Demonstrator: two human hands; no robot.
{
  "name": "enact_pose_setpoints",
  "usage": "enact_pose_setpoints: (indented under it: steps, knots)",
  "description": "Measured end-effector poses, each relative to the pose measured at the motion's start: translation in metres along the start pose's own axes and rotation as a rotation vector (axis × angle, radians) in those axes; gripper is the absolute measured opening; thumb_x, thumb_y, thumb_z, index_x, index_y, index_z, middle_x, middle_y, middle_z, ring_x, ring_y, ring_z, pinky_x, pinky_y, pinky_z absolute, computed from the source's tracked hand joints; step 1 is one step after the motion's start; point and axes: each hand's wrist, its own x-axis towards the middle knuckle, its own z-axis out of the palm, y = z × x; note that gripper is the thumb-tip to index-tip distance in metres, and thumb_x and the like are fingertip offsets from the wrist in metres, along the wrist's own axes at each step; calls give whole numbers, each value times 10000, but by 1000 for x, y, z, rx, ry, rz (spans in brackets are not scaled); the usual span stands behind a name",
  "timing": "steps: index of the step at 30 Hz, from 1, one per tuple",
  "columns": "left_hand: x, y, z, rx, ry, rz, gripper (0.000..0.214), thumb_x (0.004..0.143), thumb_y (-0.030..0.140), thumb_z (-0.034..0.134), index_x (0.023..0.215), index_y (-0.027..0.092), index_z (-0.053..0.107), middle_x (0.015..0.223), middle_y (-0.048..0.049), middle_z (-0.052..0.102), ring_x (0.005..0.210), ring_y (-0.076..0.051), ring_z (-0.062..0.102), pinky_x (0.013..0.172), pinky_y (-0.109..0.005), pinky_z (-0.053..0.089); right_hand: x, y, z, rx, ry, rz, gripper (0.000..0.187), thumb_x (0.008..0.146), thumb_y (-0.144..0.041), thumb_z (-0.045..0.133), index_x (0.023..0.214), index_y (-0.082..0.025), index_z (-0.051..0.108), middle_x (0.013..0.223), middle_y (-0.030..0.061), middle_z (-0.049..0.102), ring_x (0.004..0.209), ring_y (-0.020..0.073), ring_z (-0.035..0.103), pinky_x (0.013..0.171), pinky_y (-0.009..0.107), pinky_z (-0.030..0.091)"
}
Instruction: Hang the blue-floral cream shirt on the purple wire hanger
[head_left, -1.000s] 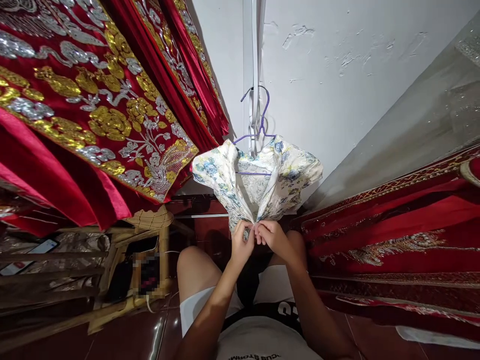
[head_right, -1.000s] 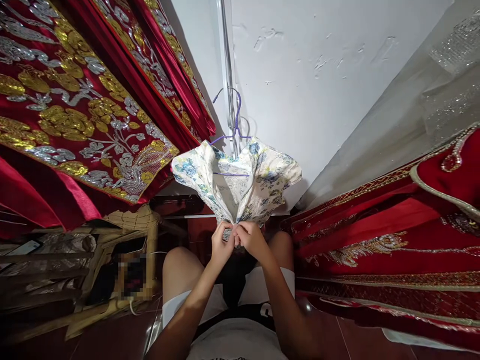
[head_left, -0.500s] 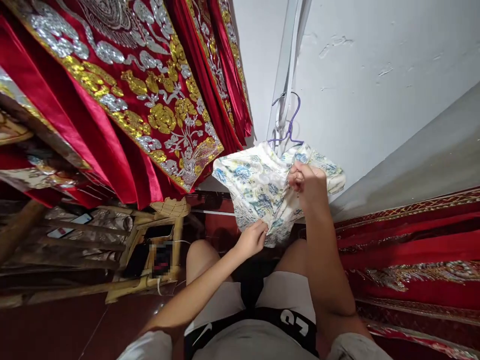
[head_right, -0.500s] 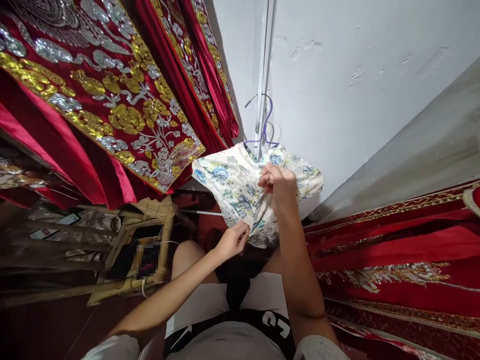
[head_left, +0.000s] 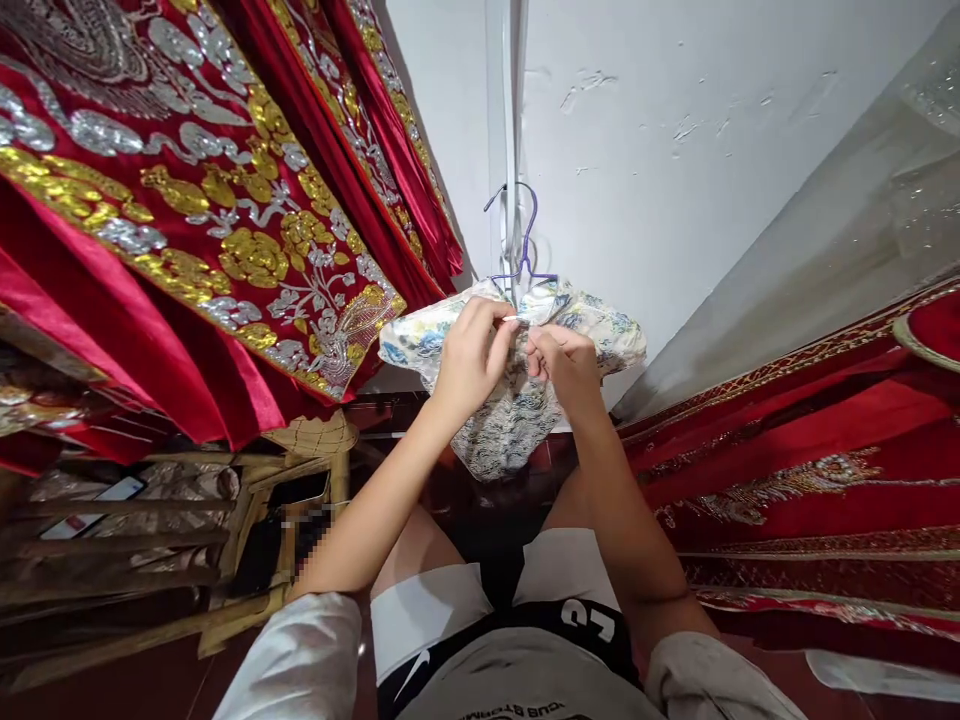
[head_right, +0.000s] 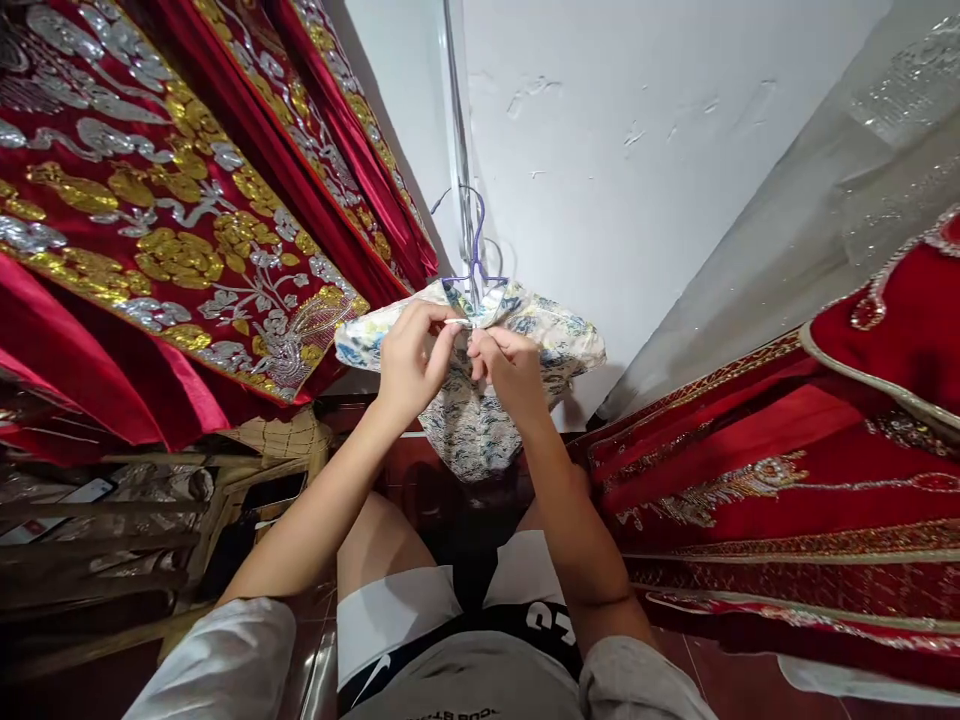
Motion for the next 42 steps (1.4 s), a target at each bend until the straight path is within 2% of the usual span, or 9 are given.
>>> enact_pose_setpoints:
  steps: [6,10,16,19,25,29,34,37,42]
  knots:
    - [-16,0,5,22,143,-34,190,1047,325,468,970,194,581,922,-52,631,907,-185,599,865,-331,465,-1,41,18,-12,126,26,287,867,-337,558,613,-206,589,474,-37,506,477,118,475,515,246,371]
    - [-8,-19,-18,-61,420,-176,221,1022,391,524,993,188,605,969,-46,625,945,-172,607,896,-305,485,-14,68,17,20,82,95,298,847,-306,553,564,-213,549,469,-31,497,494,127,472,538,262,381]
    - [-38,-90,-56,-772,738,-886,165,984,200,501,912,150,641,818,-43,679,832,-148,677,878,-278,552,-58,81,21,109,24,191,291,833,-328,569,569,-208,578,449,-27,512,461,123,463,516,263,374]
    - [-81,-103,-38,-1049,771,-1234,339,996,93,336,1023,108,674,855,-103,740,880,-156,717,890,-279,559,-69,83,24,139,-18,229,282,827,-329,578,574,-206,585,451,-22,520,459,122,465,510,259,371]
    - [-146,-80,24,-1063,801,-1358,185,947,116,512,908,131,692,822,-61,737,824,-132,702,859,-226,527,-79,96,-3,84,-54,311,302,835,-334,564,562,-206,560,456,-16,504,455,123,446,494,264,339]
    - [-139,-54,27,-1125,645,-1096,146,844,296,757,847,176,673,844,-10,695,815,-130,667,836,-222,519,-86,105,-29,-129,-238,410,362,871,-398,576,563,-207,557,477,-7,509,491,142,468,530,283,375]
    - [-111,5,23,-960,86,-763,234,901,434,716,885,204,681,985,-39,692,902,-177,653,846,-277,512,-78,106,-22,26,-106,329,515,920,-700,479,902,-229,687,1000,94,717,1049,281,635,936,391,503]
    - [-99,32,18,-677,-231,-527,161,974,357,628,966,217,705,1087,-74,692,1075,-234,640,991,-355,476,-67,99,-6,268,-153,385,789,841,-898,298,1008,-235,694,1079,112,715,1148,316,625,967,431,529]
    - [-95,18,-12,-483,-308,-459,465,1014,412,548,1457,279,495,1467,-108,545,1385,-269,485,1185,-413,332,-42,73,-5,297,-554,484,798,769,-910,436,997,-192,697,944,112,723,997,301,680,870,397,564]
